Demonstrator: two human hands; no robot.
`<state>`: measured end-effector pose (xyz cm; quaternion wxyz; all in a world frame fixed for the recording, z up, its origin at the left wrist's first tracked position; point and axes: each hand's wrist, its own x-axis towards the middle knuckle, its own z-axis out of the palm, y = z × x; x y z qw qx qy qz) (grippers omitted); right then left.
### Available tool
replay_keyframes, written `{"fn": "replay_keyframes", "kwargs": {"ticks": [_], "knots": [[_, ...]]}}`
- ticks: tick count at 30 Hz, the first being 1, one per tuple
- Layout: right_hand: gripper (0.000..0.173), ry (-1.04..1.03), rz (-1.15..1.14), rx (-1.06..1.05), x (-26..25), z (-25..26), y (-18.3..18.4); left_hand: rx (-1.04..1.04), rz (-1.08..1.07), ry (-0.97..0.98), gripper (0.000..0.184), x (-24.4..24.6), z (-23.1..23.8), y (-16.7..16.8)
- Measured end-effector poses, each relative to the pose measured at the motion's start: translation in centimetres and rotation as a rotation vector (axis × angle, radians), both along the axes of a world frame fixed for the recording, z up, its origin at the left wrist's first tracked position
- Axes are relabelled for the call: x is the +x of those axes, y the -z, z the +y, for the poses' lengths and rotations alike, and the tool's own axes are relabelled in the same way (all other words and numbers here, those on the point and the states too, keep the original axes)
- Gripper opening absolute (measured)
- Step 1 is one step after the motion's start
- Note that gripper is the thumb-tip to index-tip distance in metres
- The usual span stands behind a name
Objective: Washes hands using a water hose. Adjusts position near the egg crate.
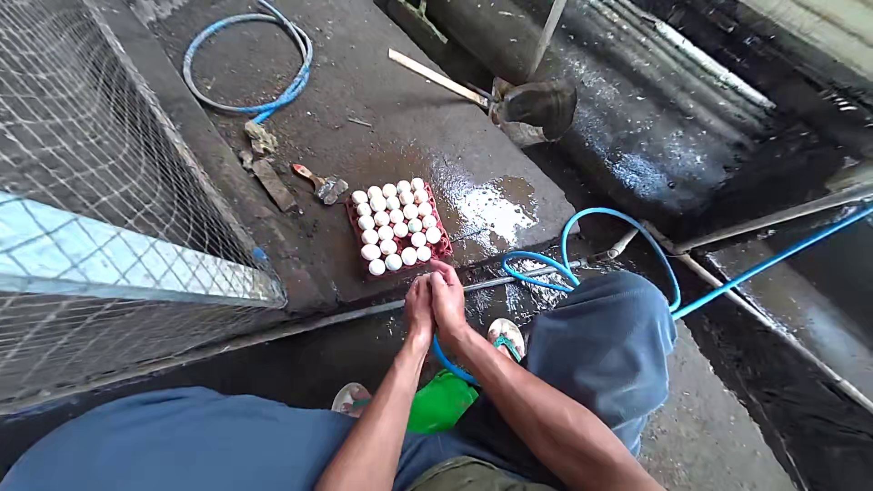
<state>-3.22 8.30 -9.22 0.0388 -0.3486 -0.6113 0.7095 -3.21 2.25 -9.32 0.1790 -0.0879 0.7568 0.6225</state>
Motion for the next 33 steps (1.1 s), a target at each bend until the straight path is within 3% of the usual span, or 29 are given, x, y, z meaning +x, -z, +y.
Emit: {"fn": "replay_keyframes", "kwargs": {"ticks": [4, 7, 9, 12, 13, 14, 16, 18, 23, 26, 28, 33], "knots": [[0.042, 0.065, -0.025, -0.084, -1.0, 1.2, 0.7, -0.020, -0.044, 0.053, 0.046, -0.2, 0.0, 0.0], [0.039, 0.007, 0.008, 0.010, 0.3, 0.0, -0.3, -0.038, -0.004, 0.014, 0.042, 0.0, 0.1, -0.1], [0.039, 0.014, -0.044, -0.134, -0.9, 1.2, 0.4, 0.027, -0.076, 0.037, 0.045, -0.2, -0.3, 0.2], [0.022, 0.039, -0.176, -0.473, -2.2, 2.8, 1.4, 0.188, -0.156, 0.098, 0.033, -0.3, -0.8, 0.7], [0.026, 0.054, -0.155, -0.500, -1.9, 2.8, 1.4, 0.253, -0.167, 0.095, 0.029, -0.4, -1.0, 1.1], [0.032, 0.038, -0.104, -0.442, -1.5, 2.7, 1.4, 0.290, -0.153, 0.078, 0.029, -0.5, -1.0, 1.6], [0.041, -0.084, 0.023, -0.118, -0.2, 1.6, 0.7, 0.294, -0.055, 0.062, 0.041, -0.6, -1.1, 1.9], [0.041, -0.171, 0.083, 0.136, 0.6, 0.3, 0.2, 0.307, 0.035, 0.069, 0.048, -0.3, -0.9, 1.6], [0.040, -0.136, -0.020, 0.051, -0.3, 0.3, 0.4, 0.144, 0.106, 0.014, 0.047, 0.2, -0.4, 1.7], [0.041, -0.195, 0.040, 0.125, 0.7, -0.2, 0.1, 0.198, 0.028, 0.000, 0.046, 0.4, -0.8, 1.2], [0.045, -0.099, -0.001, 0.026, -0.7, 1.0, 0.7, 0.187, -0.044, -0.008, 0.050, 0.4, -0.4, 0.9], [0.047, -0.135, 0.068, 0.071, 1.4, -0.5, 0.0, 0.159, 0.067, 0.033, 0.045, 0.2, -0.5, 1.2]]}}
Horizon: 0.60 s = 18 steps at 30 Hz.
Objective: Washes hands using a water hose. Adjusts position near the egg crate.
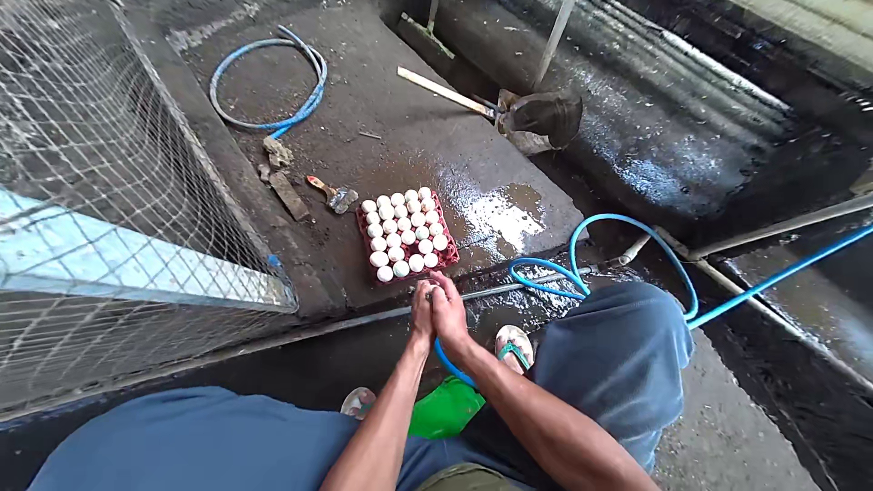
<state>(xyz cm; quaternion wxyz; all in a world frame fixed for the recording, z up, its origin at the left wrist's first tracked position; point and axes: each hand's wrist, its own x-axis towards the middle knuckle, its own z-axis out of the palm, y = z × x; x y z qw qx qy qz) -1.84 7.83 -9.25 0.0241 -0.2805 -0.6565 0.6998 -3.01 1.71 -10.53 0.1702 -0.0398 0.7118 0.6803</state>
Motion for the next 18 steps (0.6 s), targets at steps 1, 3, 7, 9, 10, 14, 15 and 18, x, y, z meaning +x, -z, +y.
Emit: {"fn": "replay_keyframes", "kwargs": {"ticks": [1, 3, 7, 9, 10, 14, 15, 18], "knots": [[0.045, 0.022, -0.025, -0.016, -0.5, 0.4, 0.1, 0.000, -0.050, 0.014, 0.048, 0.1, 0.0, -0.2], [0.045, 0.059, -0.092, -0.090, -1.6, 1.5, 0.4, -0.010, -0.079, 0.019, 0.052, 0.2, 0.2, -0.4], [0.045, -0.004, -0.035, 0.008, 0.0, 0.1, -0.1, -0.007, -0.030, -0.006, 0.046, 0.0, 0.1, -0.1], [0.044, 0.056, -0.078, -0.062, -1.0, 1.2, 0.4, -0.023, -0.098, 0.025, 0.052, 0.3, 0.1, -0.5], [0.043, 0.081, -0.110, -0.113, -1.5, 1.6, 0.5, -0.032, -0.088, 0.034, 0.053, 0.3, 0.4, -0.5], [0.044, 0.046, -0.018, 0.025, 0.1, 0.1, -0.2, -0.005, -0.032, 0.011, 0.047, -0.1, 0.3, -0.4], [0.044, 0.049, -0.040, -0.004, -0.2, 0.4, 0.1, 0.013, -0.099, 0.029, 0.049, 0.0, -0.1, -0.3], [0.041, 0.072, -0.229, -0.302, -2.5, 2.7, 1.2, 0.094, -0.234, 0.042, 0.036, -0.4, 0.1, 0.1]]}}
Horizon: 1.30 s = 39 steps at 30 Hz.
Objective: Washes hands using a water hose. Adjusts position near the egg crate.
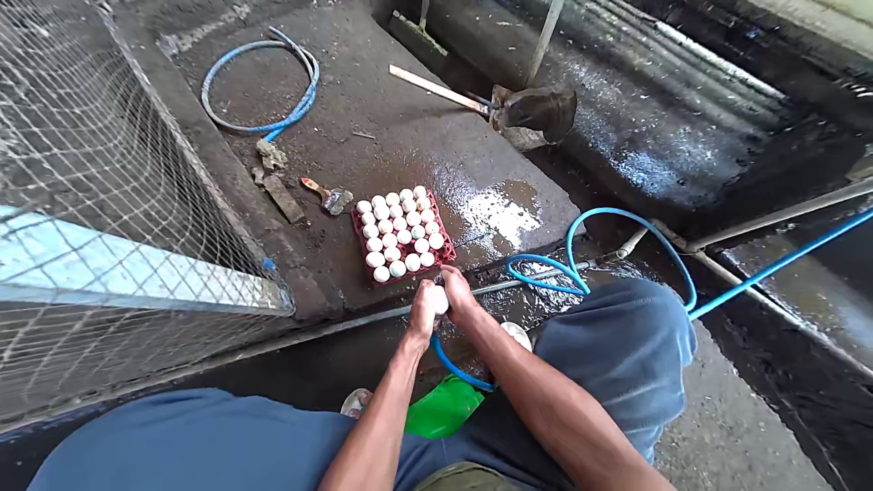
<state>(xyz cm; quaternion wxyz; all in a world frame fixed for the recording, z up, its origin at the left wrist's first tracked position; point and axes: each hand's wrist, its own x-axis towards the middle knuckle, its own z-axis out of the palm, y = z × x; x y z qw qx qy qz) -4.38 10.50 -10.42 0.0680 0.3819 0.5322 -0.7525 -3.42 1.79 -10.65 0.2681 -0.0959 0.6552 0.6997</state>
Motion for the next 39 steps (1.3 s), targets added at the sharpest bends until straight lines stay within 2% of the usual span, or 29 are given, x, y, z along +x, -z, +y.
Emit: {"fn": "replay_keyframes", "kwargs": {"ticks": [2, 5, 7, 10, 14, 17, 21, 23, 25, 27, 29, 31, 33, 34, 36, 39], "knots": [[0.042, 0.038, -0.022, -0.060, 0.0, 0.1, 0.0, 0.039, -0.016, -0.014, 0.031, -0.3, -0.3, -0.1], [0.045, -0.029, 0.138, 0.274, 1.3, -1.4, -1.1, -0.026, 0.092, -0.014, 0.043, -0.6, -0.3, -0.6], [0.041, -0.047, 0.186, 0.381, 1.4, -1.5, -1.1, -0.021, 0.127, -0.002, 0.051, -0.2, 0.0, -0.8], [0.043, 0.067, 0.087, 0.200, 0.5, -0.7, -0.3, -0.197, 0.115, 0.013, 0.052, 0.2, 0.4, -0.8], [0.041, 0.015, 0.170, 0.302, 1.7, -2.1, -1.1, -0.117, 0.116, -0.003, 0.047, 0.0, 0.0, -0.5], [0.039, 0.112, 0.109, 0.152, 0.2, -0.8, -0.3, -0.148, 0.044, 0.017, 0.049, 0.0, 0.1, -0.5], [0.040, 0.014, 0.176, 0.353, 1.9, -2.3, -1.0, -0.121, 0.123, 0.010, 0.049, 0.0, -0.2, -0.7], [0.039, 0.009, 0.115, 0.181, 1.0, -1.2, -0.5, -0.095, 0.002, 0.081, 0.051, -0.2, -1.0, -0.6], [0.035, 0.003, -0.034, -0.117, -0.1, 0.2, -0.4, -0.007, -0.121, 0.112, 0.044, -0.3, -1.0, -0.4], [0.031, 0.015, -0.054, -0.255, -0.2, 0.5, -0.3, 0.115, -0.154, 0.099, 0.031, -0.4, -1.3, 0.0], [0.041, -0.030, 0.069, -0.103, 0.6, -0.2, -0.4, 0.108, -0.103, 0.005, 0.026, -0.8, -1.3, 0.5], [0.045, -0.128, 0.233, 0.256, 1.8, -1.6, -0.8, 0.090, -0.029, -0.039, 0.043, -0.9, -1.3, 0.4], [0.046, -0.162, 0.288, 0.475, 2.2, -2.0, -0.9, 0.070, 0.097, -0.053, 0.046, -0.5, -0.3, 0.1], [0.048, -0.135, 0.221, 0.462, 1.9, -1.6, -0.8, 0.010, 0.164, -0.019, 0.047, -0.1, -0.1, 0.0], [0.045, -0.048, 0.070, 0.261, 0.6, -0.4, -0.5, -0.099, 0.244, 0.028, 0.049, 0.2, 0.1, -0.1], [0.040, 0.085, 0.027, 0.114, 0.6, -0.3, -0.5, -0.052, 0.190, 0.003, 0.053, 0.4, 0.3, -0.5]]}}
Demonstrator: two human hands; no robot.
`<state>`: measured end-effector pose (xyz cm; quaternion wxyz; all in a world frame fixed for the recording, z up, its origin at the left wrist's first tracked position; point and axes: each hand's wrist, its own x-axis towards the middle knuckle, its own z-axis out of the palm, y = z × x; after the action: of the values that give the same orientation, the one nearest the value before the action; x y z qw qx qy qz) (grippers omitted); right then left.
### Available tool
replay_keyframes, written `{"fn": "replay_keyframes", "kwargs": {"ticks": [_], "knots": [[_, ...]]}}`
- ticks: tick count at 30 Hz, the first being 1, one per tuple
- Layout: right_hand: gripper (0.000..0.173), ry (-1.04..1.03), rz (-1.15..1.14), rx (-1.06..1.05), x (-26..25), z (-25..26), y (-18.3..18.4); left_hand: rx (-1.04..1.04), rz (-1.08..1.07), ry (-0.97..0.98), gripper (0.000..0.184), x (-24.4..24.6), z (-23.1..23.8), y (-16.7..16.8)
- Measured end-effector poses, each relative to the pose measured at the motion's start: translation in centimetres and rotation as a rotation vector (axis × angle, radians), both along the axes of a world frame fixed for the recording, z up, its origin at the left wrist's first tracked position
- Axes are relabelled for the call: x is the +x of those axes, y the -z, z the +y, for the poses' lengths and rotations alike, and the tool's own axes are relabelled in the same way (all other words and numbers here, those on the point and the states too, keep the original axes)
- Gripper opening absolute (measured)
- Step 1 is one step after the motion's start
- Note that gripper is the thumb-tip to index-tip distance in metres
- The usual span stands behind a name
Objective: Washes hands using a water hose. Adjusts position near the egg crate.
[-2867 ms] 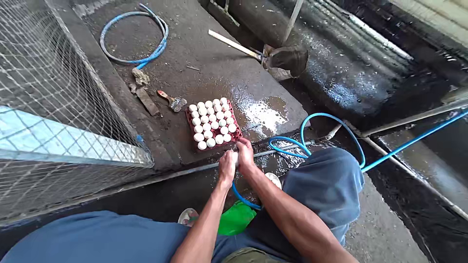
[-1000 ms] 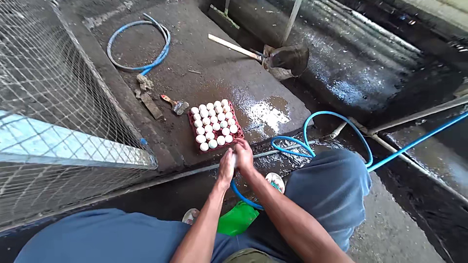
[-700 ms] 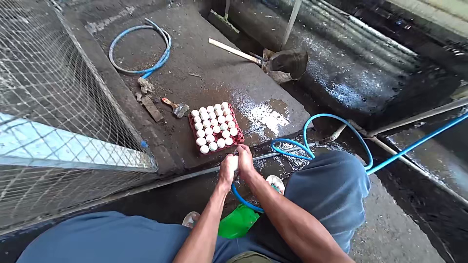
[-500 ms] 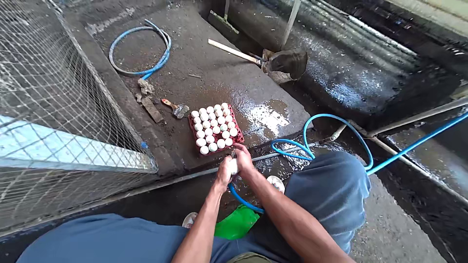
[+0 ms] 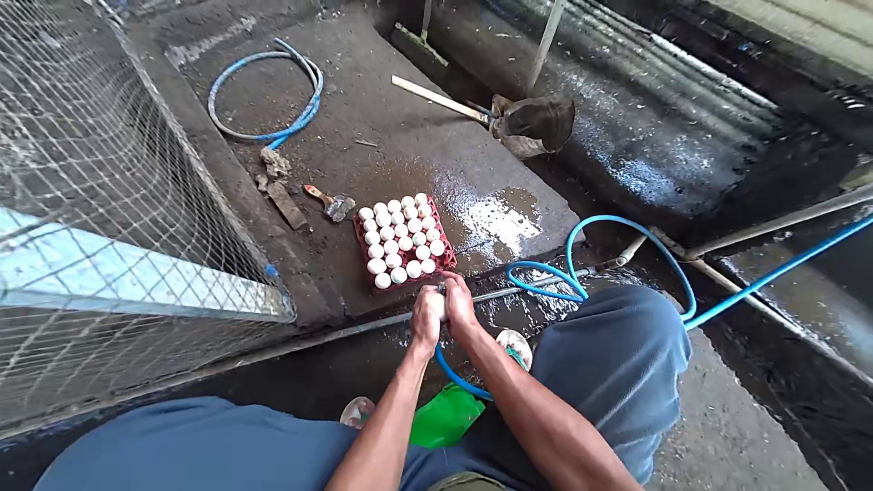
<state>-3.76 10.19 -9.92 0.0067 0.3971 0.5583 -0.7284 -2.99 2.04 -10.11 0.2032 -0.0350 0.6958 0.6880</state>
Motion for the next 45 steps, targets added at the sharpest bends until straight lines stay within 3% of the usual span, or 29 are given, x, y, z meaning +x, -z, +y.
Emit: {"fn": "replay_keyframes", "kwargs": {"ticks": [4, 8, 10, 12, 14, 17, 22, 26, 29, 33, 36, 38, 40, 43, 45], "knots": [[0.041, 0.127, 0.031, -0.091, -0.4, 0.6, 0.4, 0.170, -0.146, -0.034, 0.054, -0.4, 0.3, -0.4], [0.050, -0.196, 0.314, 0.403, 2.3, -1.4, -1.4, 0.066, -0.046, -0.090, 0.044, -0.6, 0.2, 0.3], [0.048, -0.198, 0.346, 0.519, 2.4, -2.0, -1.0, 0.120, -0.025, 0.006, 0.049, -0.8, -0.2, 0.3], [0.047, -0.141, 0.206, 0.374, 1.5, -0.7, -0.6, 0.064, -0.091, 0.084, 0.050, -0.6, -0.1, -0.5], [0.048, -0.078, 0.082, 0.202, 0.6, 0.2, -0.3, -0.080, -0.010, 0.065, 0.049, -0.4, 0.7, 0.1], [0.044, -0.139, 0.164, 0.226, 1.9, -1.2, -1.3, -0.054, 0.124, 0.024, 0.047, -0.5, 0.4, 1.3], [0.044, -0.051, 0.024, 0.055, 0.1, 0.3, -0.2, -0.112, 0.034, 0.009, 0.051, 0.0, 0.9, 0.2], [0.041, -0.141, 0.138, 0.162, 1.8, -1.4, -1.0, -0.054, 0.102, 0.000, 0.046, 0.4, -0.1, 0.0], [0.042, -0.085, 0.002, 0.029, 0.4, 0.1, -0.6, -0.018, 0.028, -0.014, 0.048, 0.3, 0.6, -0.2], [0.040, -0.152, 0.089, 0.168, 2.0, -1.8, -1.2, -0.079, 0.060, -0.018, 0.049, 0.5, 0.0, -0.4], [0.044, -0.105, -0.029, -0.039, -0.4, 0.8, 0.8, -0.071, -0.073, 0.112, 0.053, 0.0, -0.2, -0.2], [0.046, -0.027, -0.064, -0.175, -1.0, 1.5, 1.3, -0.056, -0.133, 0.119, 0.038, -0.1, -0.3, 0.1], [0.043, 0.027, 0.011, -0.115, -0.5, 0.8, 0.9, -0.048, -0.092, 0.044, 0.034, -0.6, -0.4, 0.4], [0.042, -0.054, 0.184, 0.213, 1.4, -1.4, -0.4, -0.038, 0.000, 0.016, 0.049, -0.7, -0.4, 0.3], [0.040, -0.061, 0.156, 0.212, 1.4, -1.4, -0.4, -0.098, 0.049, 0.011, 0.048, -0.2, -0.4, 0.4]]}}
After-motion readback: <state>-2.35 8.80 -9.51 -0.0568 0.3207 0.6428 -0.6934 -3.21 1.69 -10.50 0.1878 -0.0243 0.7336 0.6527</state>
